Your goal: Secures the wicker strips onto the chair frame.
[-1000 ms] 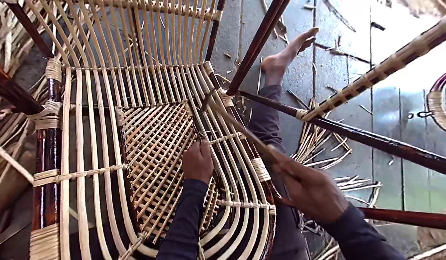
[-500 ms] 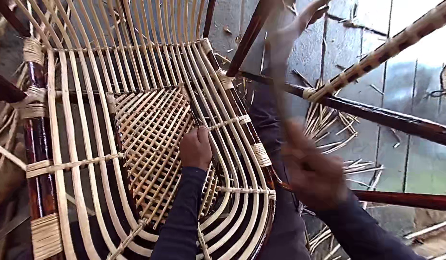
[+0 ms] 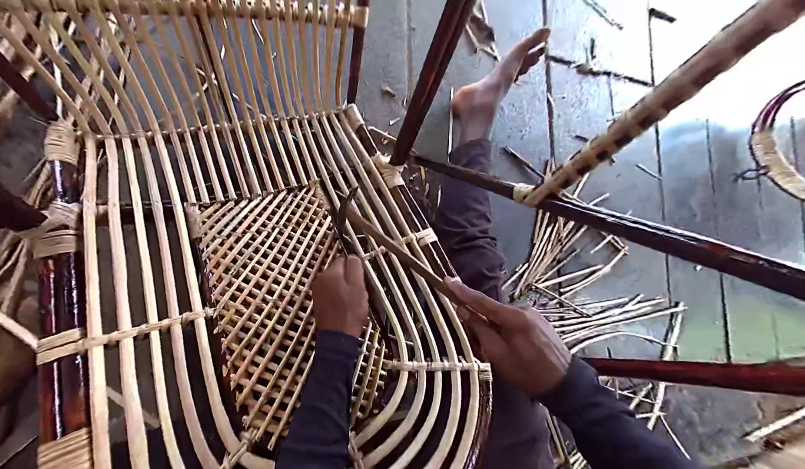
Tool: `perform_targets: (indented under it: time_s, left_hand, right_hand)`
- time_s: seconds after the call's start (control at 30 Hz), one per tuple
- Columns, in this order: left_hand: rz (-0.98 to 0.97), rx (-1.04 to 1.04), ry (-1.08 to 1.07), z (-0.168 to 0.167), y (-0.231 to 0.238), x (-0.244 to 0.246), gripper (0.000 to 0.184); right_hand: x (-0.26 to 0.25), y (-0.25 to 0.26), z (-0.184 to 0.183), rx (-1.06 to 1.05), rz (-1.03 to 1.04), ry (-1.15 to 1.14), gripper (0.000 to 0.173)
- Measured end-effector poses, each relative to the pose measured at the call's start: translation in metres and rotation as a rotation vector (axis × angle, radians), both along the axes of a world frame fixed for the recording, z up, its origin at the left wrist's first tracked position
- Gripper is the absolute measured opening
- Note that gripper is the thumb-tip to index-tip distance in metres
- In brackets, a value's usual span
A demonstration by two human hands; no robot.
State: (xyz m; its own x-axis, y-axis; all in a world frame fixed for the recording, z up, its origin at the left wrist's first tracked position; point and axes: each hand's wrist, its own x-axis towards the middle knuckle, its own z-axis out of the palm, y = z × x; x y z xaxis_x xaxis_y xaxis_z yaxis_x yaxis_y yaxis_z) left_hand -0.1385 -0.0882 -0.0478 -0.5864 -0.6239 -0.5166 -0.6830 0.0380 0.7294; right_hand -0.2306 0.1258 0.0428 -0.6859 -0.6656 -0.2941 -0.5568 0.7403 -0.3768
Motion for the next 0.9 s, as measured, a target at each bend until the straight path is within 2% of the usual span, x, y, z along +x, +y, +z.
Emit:
perform_targets:
  time_s: [0.07, 0.13, 0.23, 0.37, 0.57, 0.63, 0.77, 0.9]
  left_hand:
    - [-0.238, -0.184, -0.131, 0.011, 0.02, 0.005, 0.046]
    - [-0.341, -0.256, -0.114, 0.015, 0.037, 0.0, 0.05]
    - [-0.281, -0.163, -0.027, 0.012, 0.047, 0.006, 0.05]
    - [-0.124, -0.037, 0.045, 0.009, 0.02, 0.016, 0.047]
    - [0.363, 0.067, 0.275, 0.006, -0.031, 0.037, 0.037]
    - [0.355, 0.072, 0.255, 0.003, -0.033, 0.039, 0.036]
    - [0.206, 0.215, 0.19, 0.006, -0.014, 0.027, 0.041]
    - [0.043, 0.13, 0.088, -0.002, -0.009, 0.014, 0.048]
  right_hand:
    - [0.017, 0.003, 0.004, -0.114, -0.071, -0.044, 0.044]
    - [0.018, -0.002, 0.003, -0.229, -0.129, -0.062, 0.044]
    - [0.019, 0.003, 0.0, -0.284, -0.204, -0.105, 0.046]
    - [0.018, 0.015, -0.018, -0.28, -0.273, -0.157, 0.048]
    - [0.027, 0.02, -0.051, -0.272, -0.28, -0.178, 0.047]
    - [0.026, 0.018, -0.051, -0.267, -0.288, -0.209, 0.046]
    - [0.025, 0.021, -0.053, -0.26, -0.289, -0.243, 0.047]
    - [0.023, 0.023, -0.055, -0.269, -0.278, -0.247, 0.047]
